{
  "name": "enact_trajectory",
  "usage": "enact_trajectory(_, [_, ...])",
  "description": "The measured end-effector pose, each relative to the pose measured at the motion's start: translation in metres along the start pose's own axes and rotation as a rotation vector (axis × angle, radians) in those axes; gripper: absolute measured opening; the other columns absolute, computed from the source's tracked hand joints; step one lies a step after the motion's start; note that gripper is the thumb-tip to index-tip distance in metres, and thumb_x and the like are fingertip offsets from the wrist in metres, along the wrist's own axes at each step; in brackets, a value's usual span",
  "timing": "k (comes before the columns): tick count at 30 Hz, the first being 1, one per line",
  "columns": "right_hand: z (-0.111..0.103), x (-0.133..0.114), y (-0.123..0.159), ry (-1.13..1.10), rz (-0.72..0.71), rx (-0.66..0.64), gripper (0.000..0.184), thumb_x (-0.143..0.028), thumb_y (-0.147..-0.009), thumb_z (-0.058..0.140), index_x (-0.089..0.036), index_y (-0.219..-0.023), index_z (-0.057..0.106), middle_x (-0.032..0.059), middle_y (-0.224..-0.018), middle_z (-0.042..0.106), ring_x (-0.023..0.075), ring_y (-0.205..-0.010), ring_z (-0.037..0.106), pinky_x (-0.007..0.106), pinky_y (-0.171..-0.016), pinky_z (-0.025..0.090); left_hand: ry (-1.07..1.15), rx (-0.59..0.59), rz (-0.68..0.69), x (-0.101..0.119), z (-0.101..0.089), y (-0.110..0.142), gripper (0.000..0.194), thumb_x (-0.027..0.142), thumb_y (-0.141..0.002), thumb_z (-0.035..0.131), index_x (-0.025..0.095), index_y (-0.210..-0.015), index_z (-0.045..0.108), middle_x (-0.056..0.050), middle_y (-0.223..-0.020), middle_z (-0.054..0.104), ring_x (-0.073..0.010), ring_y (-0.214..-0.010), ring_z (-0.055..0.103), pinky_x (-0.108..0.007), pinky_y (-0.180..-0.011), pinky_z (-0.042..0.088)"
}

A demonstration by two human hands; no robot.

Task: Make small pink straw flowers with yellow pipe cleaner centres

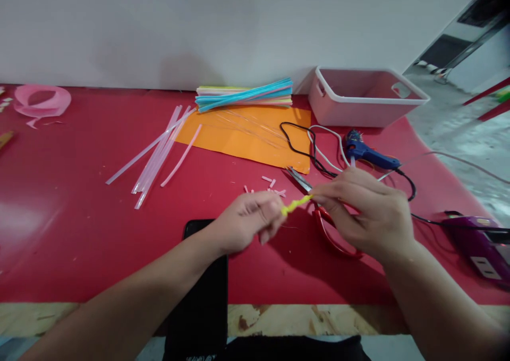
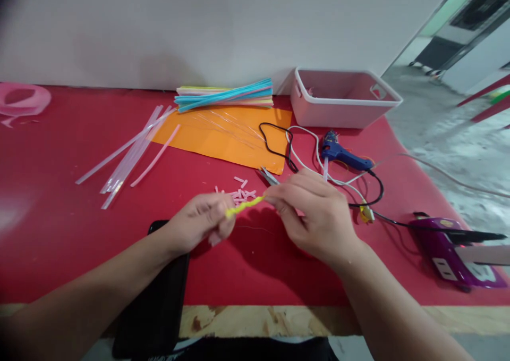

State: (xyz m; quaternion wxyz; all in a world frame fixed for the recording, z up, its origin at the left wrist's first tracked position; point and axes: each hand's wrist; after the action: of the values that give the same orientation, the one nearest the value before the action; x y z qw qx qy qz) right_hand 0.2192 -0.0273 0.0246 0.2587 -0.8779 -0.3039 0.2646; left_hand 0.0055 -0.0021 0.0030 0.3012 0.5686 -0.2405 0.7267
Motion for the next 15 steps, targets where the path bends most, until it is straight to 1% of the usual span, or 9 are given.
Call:
enact_trajectory(1, [-0.002,0.0,0.0,0.02,0.022,0.039,0.016,-0.005,-0.08,0.063,-0.019,-0.087,0.068,0.0038,-0.074,0.066,0.0162,-0.067,0.057,0.032,-0.063,0.047,-0.114,-0.106,-0.03,0.002,0.001,0.002,0.039,0.046,-0.093,0.049,0.017,-0.066,0.049,0.004,-0.057,0.046,-0.0061,-0.047,0.042,-0.02,-0.047,0.032])
enact_trajectory(2, [-0.003,-0.001,0.0,0.033,0.025,0.075,0.019,-0.004,-0.08,0.063,-0.02,-0.088,0.067,0.0032,-0.075,0.066,0.0161,-0.067,0.057,0.032,-0.063,0.047,-0.226,-0.176,-0.034,0.003,0.001,0.003,0.037,0.043,-0.093,0.049,0.017,-0.067,0.05,0.004,-0.057,0.047,-0.0064,-0.048,0.043,-0.02,-0.048,0.032])
enact_trajectory(3, [-0.004,-0.003,0.0,0.039,0.012,0.105,0.022,-0.003,-0.079,0.063,-0.021,-0.089,0.067,0.0028,-0.075,0.065,0.0161,-0.066,0.057,0.032,-0.063,0.047,-0.318,-0.194,-0.031,0.004,0.002,0.003,0.036,0.04,-0.094,0.048,0.017,-0.066,0.05,0.004,-0.056,0.046,-0.0065,-0.048,0.042,-0.02,-0.048,0.032])
enact_trajectory(5, [-0.007,-0.007,0.001,0.006,-0.024,0.165,0.028,0.001,-0.077,0.063,-0.022,-0.093,0.067,0.0027,-0.075,0.064,0.0168,-0.068,0.058,0.033,-0.063,0.048,-0.407,-0.128,-0.017,0.004,0.003,0.002,0.036,0.036,-0.095,0.044,0.017,-0.065,0.048,0.005,-0.054,0.044,-0.0064,-0.048,0.041,-0.019,-0.049,0.032])
enact_trajectory(7, [-0.008,-0.012,0.001,-0.11,-0.083,0.196,0.029,0.002,-0.076,0.063,-0.02,-0.093,0.067,0.0035,-0.076,0.063,0.0178,-0.072,0.06,0.034,-0.066,0.051,-0.376,-0.02,-0.039,0.001,0.003,0.0,0.038,0.037,-0.096,0.04,0.018,-0.064,0.046,0.005,-0.052,0.044,-0.0063,-0.046,0.041,-0.019,-0.047,0.032])
enact_trajectory(9, [-0.009,-0.015,0.0,-0.231,-0.128,0.137,0.025,0.002,-0.076,0.062,-0.018,-0.092,0.067,0.0051,-0.081,0.063,0.0187,-0.078,0.063,0.035,-0.071,0.054,-0.288,0.077,-0.079,-0.002,0.003,-0.004,0.04,0.04,-0.096,0.039,0.018,-0.064,0.045,0.005,-0.051,0.044,-0.0063,-0.045,0.041,-0.018,-0.045,0.032])
enact_trajectory(11, [-0.007,-0.017,0.0,-0.311,-0.149,0.013,0.02,0.001,-0.078,0.062,-0.016,-0.09,0.067,0.0076,-0.091,0.065,0.0186,-0.086,0.064,0.035,-0.078,0.055,-0.203,0.179,-0.107,-0.005,0.002,-0.006,0.038,0.042,-0.095,0.041,0.018,-0.065,0.046,0.006,-0.051,0.045,-0.006,-0.043,0.041,-0.017,-0.042,0.031])
enact_trajectory(13, [-0.003,-0.017,0.001,-0.371,-0.137,-0.122,0.018,0.0,-0.08,0.062,-0.015,-0.09,0.066,0.009,-0.099,0.067,0.017,-0.092,0.064,0.032,-0.083,0.055,-0.135,0.283,-0.114,-0.007,0.001,-0.008,0.036,0.042,-0.093,0.045,0.018,-0.067,0.048,0.006,-0.051,0.046,-0.0055,-0.042,0.04,-0.016,-0.041,0.03])
enact_trajectory(15, [0.002,-0.016,0.002,-0.43,-0.133,-0.212,0.017,0.0,-0.083,0.061,-0.015,-0.091,0.065,0.0082,-0.101,0.068,0.0148,-0.094,0.065,0.028,-0.085,0.054,-0.083,0.358,-0.111,-0.008,0.001,-0.009,0.034,0.041,-0.091,0.049,0.018,-0.067,0.05,0.006,-0.049,0.046,-0.005,-0.041,0.039,-0.015,-0.039,0.028])
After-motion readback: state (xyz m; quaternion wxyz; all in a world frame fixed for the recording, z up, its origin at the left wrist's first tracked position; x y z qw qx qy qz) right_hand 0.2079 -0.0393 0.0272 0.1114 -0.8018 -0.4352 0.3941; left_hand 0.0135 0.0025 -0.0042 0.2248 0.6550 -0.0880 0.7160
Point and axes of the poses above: each hand's wrist, its own y-axis away from the middle knuckle, its own z-axis out of the palm, x = y × z
